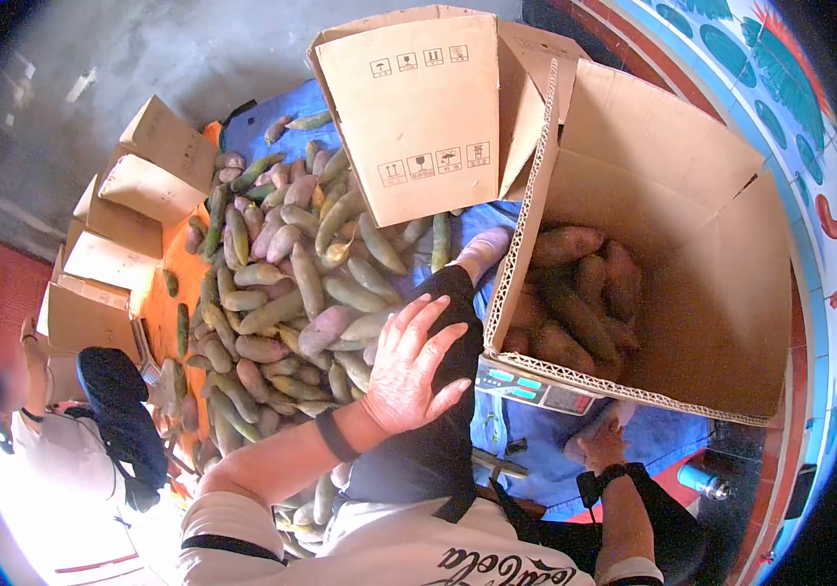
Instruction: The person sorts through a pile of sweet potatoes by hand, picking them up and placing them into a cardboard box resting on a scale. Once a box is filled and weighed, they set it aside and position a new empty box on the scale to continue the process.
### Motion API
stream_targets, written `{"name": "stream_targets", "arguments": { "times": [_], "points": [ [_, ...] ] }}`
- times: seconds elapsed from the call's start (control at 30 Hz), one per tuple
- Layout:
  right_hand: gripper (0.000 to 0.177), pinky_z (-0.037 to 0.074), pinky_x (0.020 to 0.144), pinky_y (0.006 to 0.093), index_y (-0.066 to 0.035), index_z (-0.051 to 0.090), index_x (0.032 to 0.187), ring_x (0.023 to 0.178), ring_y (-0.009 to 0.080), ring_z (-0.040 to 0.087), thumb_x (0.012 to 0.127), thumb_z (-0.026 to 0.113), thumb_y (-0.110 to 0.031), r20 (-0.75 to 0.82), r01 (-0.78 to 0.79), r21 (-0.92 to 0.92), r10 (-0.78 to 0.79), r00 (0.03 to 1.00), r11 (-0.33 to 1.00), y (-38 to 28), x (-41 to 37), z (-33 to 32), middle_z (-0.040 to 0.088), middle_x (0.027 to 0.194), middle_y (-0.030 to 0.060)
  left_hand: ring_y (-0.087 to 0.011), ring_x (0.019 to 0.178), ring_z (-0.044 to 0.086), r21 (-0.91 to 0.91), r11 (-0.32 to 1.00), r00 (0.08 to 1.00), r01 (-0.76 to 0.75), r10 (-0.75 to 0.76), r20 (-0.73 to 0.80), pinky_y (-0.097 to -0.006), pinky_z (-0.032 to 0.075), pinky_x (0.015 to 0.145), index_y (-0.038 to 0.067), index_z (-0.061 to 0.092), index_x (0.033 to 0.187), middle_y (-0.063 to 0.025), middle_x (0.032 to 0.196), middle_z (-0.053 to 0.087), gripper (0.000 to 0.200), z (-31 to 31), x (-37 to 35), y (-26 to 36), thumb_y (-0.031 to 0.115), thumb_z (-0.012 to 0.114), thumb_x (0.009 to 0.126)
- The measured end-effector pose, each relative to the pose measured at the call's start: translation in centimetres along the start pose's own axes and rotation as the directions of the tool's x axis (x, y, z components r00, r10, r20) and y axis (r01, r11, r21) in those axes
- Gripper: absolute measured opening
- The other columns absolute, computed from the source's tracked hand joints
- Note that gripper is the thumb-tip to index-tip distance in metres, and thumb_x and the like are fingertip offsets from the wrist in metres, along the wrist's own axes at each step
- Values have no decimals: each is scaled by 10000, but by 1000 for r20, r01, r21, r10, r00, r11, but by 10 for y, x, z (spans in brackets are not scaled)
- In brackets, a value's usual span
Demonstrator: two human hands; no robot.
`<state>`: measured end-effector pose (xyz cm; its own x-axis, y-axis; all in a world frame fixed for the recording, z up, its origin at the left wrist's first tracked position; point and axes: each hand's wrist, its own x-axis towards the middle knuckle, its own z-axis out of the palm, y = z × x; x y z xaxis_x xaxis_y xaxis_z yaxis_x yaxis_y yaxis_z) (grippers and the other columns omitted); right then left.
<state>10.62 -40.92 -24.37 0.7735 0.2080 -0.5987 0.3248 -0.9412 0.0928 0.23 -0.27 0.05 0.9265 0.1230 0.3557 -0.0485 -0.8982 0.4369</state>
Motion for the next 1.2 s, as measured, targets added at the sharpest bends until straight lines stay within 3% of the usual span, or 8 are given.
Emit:
{"name": "stream_targets", "arguments": {
  "times": [0.2, 0.27, 0.5, 0.57, 0.67, 0.77, 0.97, 1.2],
  "points": [
    [827, 247, 1003, 515, 44, 289, 1290, 1259, 437, 180, 717, 569, -483, 39, -57, 310, 47, 998, 949, 23, 13, 28, 229, 1364, 247, -379, 1185, 316, -7, 1000, 1000, -1, 1, 3, -502, 272, 943, 76, 452, 1168, -186, 1287, 338, 555, 0, -1, 1, 352, 612, 715],
    [787, 208, 998, 560, 32, 308, 1288, 1264, 433, 171, 744, 535, -490, 9, -23, -9, 23, 1000, 1000, 11, 0, 10, 211, 1375, 242, -379, 1185, 315, -8, 1000, 1000, -6, 6, 7, -502, 272, 943, 75, 452, 1168, -186, 1287, 338, 555, 0, 1, 2, 350, 612, 714],
    [693, 223, 938, 631, -24, 363, 1280, 1276, 417, 163, 778, 497, -483, -126, -1, -175, -21, 992, 985, -4, -12, -13, 221, 1384, 218, -375, 1182, 316, 14, 1000, 1000, -15, 15, 20, -500, 265, 948, 72, 453, 1165, -187, 1285, 339, 562, -1, 2, 1, 344, 617, 702],
    [580, 232, 917, 658, -28, 413, 1252, 1271, 439, 166, 822, 423, -418, 54, 0, -12, 1, 999, 1000, -2, -6, -24, 220, 1376, 237, -373, 1183, 315, 2, 1000, 1000, -24, 24, 12, -499, 261, 952, 72, 454, 1164, -188, 1283, 340, 561, 0, 4, 2, 347, 615, 702],
    [512, 302, 884, 640, -32, 493, 1170, 1207, 463, 277, 803, 450, -388, -113, 33, -115, -46, 993, 993, 29, 30, 55, 336, 1314, 225, -369, 1183, 314, 0, 1000, 1000, -23, 23, -5, -498, 254, 959, 73, 455, 1162, -188, 1278, 343, 560, -1, 4, 2, 356, 608, 704],
    [535, 375, 875, 523, -49, 561, 1052, 1068, 380, 468, 755, 510, -490, -30, 173, -142, -179, 983, 975, 7, 1, -15, 539, 1103, 187, -366, 1188, 306, 2, 1000, 1000, -19, 19, -23, -499, 242, 967, 77, 452, 1165, -186, 1279, 339, 566, 1, 2, 2, 374, 599, 707],
    [479, 398, 864, 471, -45, 593, 976, 995, 369, 511, 743, 543, -461, 218, 299, -62, -280, 935, 952, 23, 5, -58, 573, 1016, 179, -363, 1210, 279, -2, 1000, 1000, -19, 19, 5, -511, 222, 979, 84, 430, 1189, -186, 1288, 323, 604, 2, 0, 3, 409, 596, 708],
    [352, 431, 813, 426, -42, 620, 881, 930, 347, 545, 746, 587, -365, 185, 236, -19, -228, 956, 972, 1, -83, -179, 585, 994, 173, -378, 1198, 286, -29, 999, 998, -32, 30, -53, -500, 225, 985, 64, 436, 1175, -200, 1279, 326, 592, 0, -4, 3, 393, 594, 709]
  ]
}}
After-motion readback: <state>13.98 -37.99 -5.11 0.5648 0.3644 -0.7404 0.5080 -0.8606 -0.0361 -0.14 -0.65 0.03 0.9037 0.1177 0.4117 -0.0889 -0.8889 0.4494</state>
